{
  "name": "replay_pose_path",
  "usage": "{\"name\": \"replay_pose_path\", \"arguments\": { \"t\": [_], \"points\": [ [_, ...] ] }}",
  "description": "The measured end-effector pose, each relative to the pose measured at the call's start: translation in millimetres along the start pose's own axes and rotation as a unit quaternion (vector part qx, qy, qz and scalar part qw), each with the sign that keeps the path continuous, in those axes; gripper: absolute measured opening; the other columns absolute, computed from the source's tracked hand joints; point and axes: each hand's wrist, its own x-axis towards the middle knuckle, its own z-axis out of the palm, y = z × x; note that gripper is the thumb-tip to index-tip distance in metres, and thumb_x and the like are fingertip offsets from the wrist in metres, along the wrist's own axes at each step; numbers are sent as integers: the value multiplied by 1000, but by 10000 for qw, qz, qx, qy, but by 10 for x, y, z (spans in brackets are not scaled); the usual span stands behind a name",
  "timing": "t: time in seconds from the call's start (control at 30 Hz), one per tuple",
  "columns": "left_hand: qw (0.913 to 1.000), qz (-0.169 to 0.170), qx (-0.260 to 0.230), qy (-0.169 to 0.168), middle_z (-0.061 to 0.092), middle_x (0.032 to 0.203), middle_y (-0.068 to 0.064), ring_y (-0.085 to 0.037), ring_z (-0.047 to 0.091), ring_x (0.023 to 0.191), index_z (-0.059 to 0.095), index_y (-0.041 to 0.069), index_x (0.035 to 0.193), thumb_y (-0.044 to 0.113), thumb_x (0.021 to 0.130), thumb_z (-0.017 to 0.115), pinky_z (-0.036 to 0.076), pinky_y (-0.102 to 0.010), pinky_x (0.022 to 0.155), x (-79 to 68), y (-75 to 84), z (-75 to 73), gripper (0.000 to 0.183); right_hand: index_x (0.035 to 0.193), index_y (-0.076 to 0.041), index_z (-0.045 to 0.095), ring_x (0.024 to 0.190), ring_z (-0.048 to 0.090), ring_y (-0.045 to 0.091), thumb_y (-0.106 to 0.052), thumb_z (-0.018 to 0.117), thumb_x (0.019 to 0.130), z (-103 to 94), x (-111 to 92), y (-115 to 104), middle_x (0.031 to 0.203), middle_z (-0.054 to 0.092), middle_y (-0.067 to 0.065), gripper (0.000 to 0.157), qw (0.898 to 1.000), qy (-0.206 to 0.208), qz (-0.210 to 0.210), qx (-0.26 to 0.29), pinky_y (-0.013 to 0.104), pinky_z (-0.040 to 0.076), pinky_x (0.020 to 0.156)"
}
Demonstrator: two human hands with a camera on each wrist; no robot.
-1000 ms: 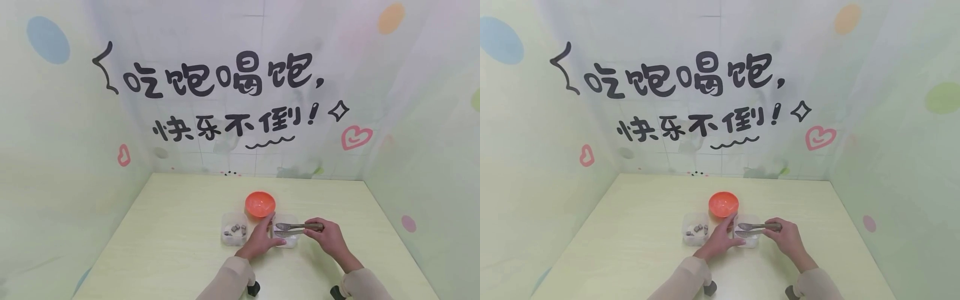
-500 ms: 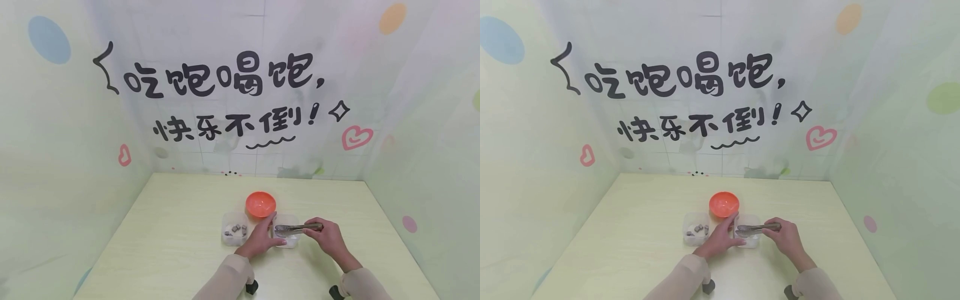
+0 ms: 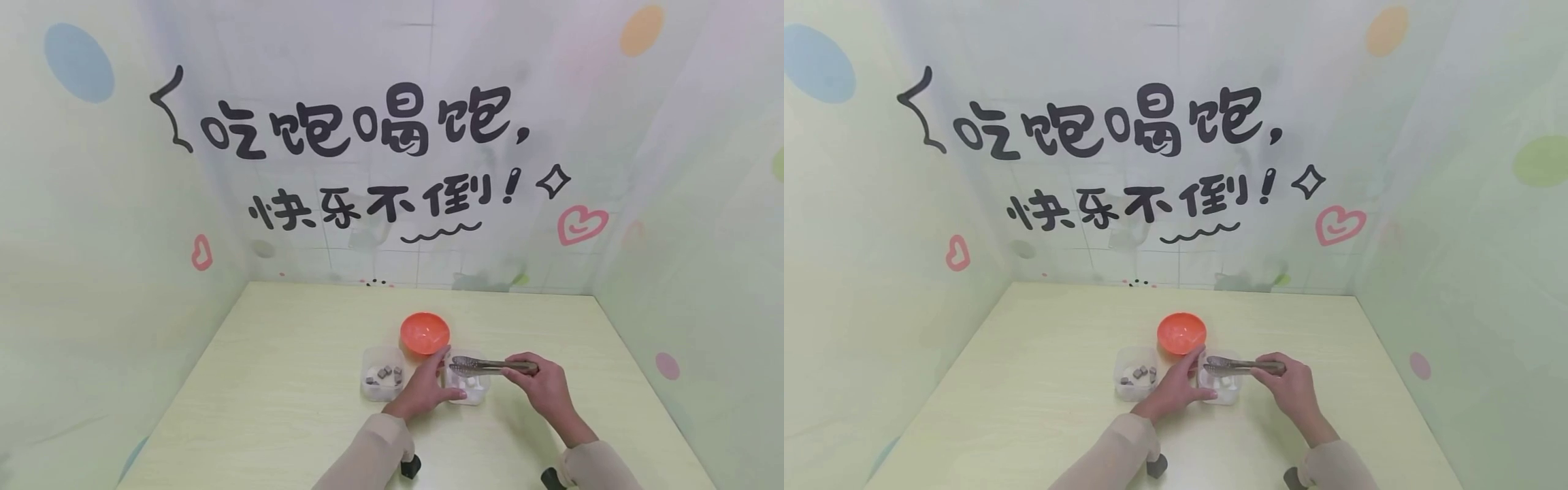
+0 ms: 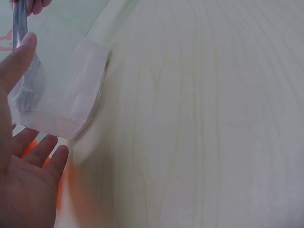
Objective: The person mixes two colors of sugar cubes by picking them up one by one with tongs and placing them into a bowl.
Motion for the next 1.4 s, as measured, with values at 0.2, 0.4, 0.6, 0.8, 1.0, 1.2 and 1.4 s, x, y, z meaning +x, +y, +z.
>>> {"name": "replay_pose_path", "arguments": {
  "t": [0.2, 0.4, 0.6, 0.8, 1.0, 1.2, 1.4],
  "points": [
    [9999, 99, -108, -6, 35, 154, -3, -27, 44, 132, 26, 13, 154, 38, 73, 85, 39, -43, 108, -1, -26, 4, 103, 92, -6, 73, 57, 52, 5, -11, 81, 79, -20, -9, -63, 76, 72, 2, 16, 9992, 266, -204, 195, 22, 42, 50],
    [9996, 151, -233, 6, 37, 152, -5, -27, 44, 132, 28, 15, 154, 36, 75, 84, 38, -43, 108, -3, -22, 11, 99, 92, -5, 73, 56, 50, 6, -10, 81, 79, -58, -11, -155, 73, 71, 3, 16, 9979, 509, -278, 281, 22, 41, 49],
    [9995, 17, -308, 61, 38, 152, -7, -27, 45, 132, 28, 17, 154, 36, 74, 85, 41, -40, 107, -14, -10, 27, 100, 94, -4, 72, 61, 58, 6, -10, 80, 81, -60, 16, -198, 76, 71, 6, 17, 9967, 681, -180, 415, 20, 45, 51],
    [9995, -82, -282, 141, 41, 150, -4, -26, 45, 132, 30, 18, 153, 38, 74, 85, 41, -39, 107, -35, -16, 50, 99, 96, -1, 73, 62, 60, 4, -9, 81, 79, 4, 58, -205, 77, 71, 7, 20, 9929, 903, -67, 771, 17, 46, 53],
    [9991, -108, -352, 208, 40, 151, -4, -27, 42, 135, 30, 20, 153, 39, 74, 85, 38, -39, 109, -54, -21, 75, 99, 98, 1, 72, 59, 55, 4, -11, 81, 80, 86, 112, -206, 75, 70, 6, 23, 9892, 949, 95, 1114, 18, 43, 49],
    [9986, -139, -445, 269, 39, 152, -3, -27, 40, 136, 31, 23, 153, 40, 73, 85, 38, -40, 109, -55, -48, 100, 98, 95, -2, 73, 58, 53, 6, -7, 82, 77, 163, 171, -218, 73, 69, 5, 20, 9869, 1095, 225, 1161, 18, 43, 49],
    [9985, -80, -464, 274, 39, 152, -2, -25, 39, 136, 32, 21, 152, 40, 72, 85, 38, -39, 109, -38, -71, 94, 98, 95, -2, 73, 60, 54, 7, -9, 82, 77, 251, 231, -186, 76, 69, 8, 21, 9855, 1146, 324, 1211, 18, 45, 51]
  ]
}}
